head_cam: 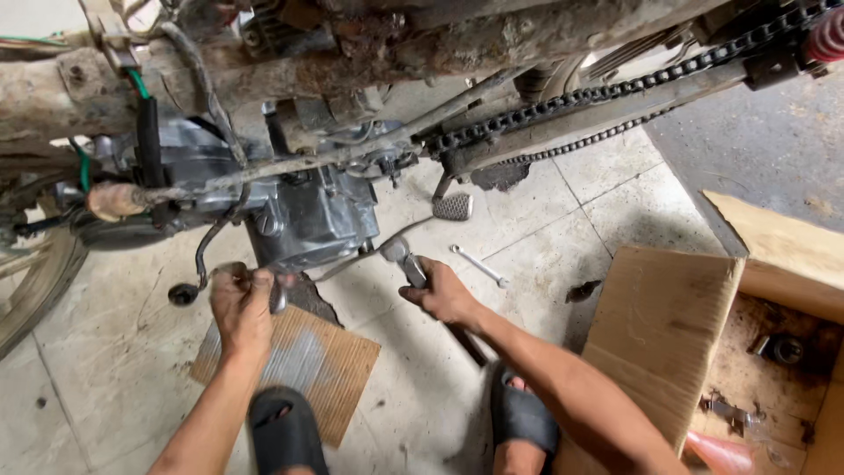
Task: The person sits on the floor and uses a wrench to loosen and tighten bolts on the motorcycle's engine casing. They also use a hammer to tap a part of the engine assembly. The person works on the lower section of the motorcycle, near the chain and foot pegs.
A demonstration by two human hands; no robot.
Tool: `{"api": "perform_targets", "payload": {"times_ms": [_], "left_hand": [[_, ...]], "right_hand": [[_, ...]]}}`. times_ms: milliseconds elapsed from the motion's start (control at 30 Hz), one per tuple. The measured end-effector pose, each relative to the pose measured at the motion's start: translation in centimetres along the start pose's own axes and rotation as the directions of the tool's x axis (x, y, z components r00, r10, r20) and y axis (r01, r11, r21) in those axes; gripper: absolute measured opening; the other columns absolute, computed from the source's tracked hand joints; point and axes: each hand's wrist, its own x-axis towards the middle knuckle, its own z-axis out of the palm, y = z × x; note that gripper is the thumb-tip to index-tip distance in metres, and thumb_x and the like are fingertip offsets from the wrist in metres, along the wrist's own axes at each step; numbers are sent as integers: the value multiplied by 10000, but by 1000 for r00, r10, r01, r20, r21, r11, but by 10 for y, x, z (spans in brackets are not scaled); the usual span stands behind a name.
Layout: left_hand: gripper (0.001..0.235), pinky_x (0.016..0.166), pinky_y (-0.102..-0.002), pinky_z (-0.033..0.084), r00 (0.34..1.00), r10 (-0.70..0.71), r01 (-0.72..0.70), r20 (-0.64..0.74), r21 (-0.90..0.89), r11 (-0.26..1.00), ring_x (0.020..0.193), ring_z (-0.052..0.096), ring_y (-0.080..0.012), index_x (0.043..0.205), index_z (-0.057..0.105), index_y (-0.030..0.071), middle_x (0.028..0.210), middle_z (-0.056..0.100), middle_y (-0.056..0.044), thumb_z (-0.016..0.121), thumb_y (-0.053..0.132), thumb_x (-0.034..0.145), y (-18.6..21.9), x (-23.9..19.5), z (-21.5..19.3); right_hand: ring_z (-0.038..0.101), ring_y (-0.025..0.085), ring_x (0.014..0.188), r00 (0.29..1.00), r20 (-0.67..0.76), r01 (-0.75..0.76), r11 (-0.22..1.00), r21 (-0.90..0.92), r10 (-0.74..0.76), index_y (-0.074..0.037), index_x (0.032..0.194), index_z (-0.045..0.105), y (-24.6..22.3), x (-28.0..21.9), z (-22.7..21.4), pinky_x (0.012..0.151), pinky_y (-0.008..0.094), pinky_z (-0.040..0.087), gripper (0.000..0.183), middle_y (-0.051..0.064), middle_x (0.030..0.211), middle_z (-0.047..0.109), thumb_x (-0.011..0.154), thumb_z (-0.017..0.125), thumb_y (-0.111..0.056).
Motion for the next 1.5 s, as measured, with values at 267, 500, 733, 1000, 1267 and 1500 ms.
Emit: {"api": "perform_targets", "payload": {"times_ms": [267, 500, 733, 1000, 1267, 1500], "left_hand": [[355, 558, -347, 449, 999, -37, 37, -8, 104, 994, 705, 529, -214, 989, 552, -27, 774, 423, -101, 650, 313, 962, -34, 11, -18], [459, 630, -295, 461, 998, -61, 60, 7, 72, 996, 823, 554, -199, 1193, 507, -17, 904, 530, -123, 630, 385, 1009, -27, 10, -5], [678, 576, -278, 437, 993, 5, 5, 115, -87, 996, 724, 615, -127, 1129, 582, 83, 891, 672, -72, 696, 698, 868, -84, 31, -25], [974, 551, -290, 408, 976, -23, 35, 217, -52, 998, 813, 689, -186, 1078, 645, 68, 823, 654, -67, 681, 951, 671, -38, 19, -19], [914, 620, -329, 461, 992, 55, -43, 112, -106, 993, 900, 665, -241, 1405, 335, 109, 1114, 630, -175, 725, 657, 785, -30, 8, -17], [937, 633, -334, 485, 991, 43, -36, 124, -55, 998, 899, 655, -227, 1408, 362, 82, 1062, 631, -158, 654, 710, 776, -24, 7, -14]], "right_hand": [[588, 227, 525, 944, -197, -198, 930, 310, 266, -12, 905, 597, 2, 18, -1, 469, 355, 504, 238, 97, 638, 569, 795, 783, -112], [576, 232, 439, 885, -225, -271, 844, 462, 407, -4, 954, 590, 21, 41, -18, 367, 356, 520, 223, 112, 593, 541, 854, 768, -95], [625, 488, 783, 998, 0, -54, 881, -470, 61, -92, 1002, 485, 29, -7, -19, 648, 553, 448, 309, 227, 847, 679, 880, 699, -278], [673, 300, 809, 978, 199, 198, 615, -764, -69, -87, 1301, 553, 70, -2, 2, 552, 429, 585, 433, 115, 1045, 625, 891, 591, 47], [749, 208, 959, 706, -208, 690, 723, -8, -677, -91, 1142, 710, -51, 55, -21, 833, 315, 603, 156, 62, 1086, 756, 1002, 656, -135], [706, 247, 989, 698, -196, 693, 719, -57, -688, -82, 1170, 672, -40, 74, -7, 877, 352, 585, 206, 94, 1091, 700, 992, 673, -185]]}}
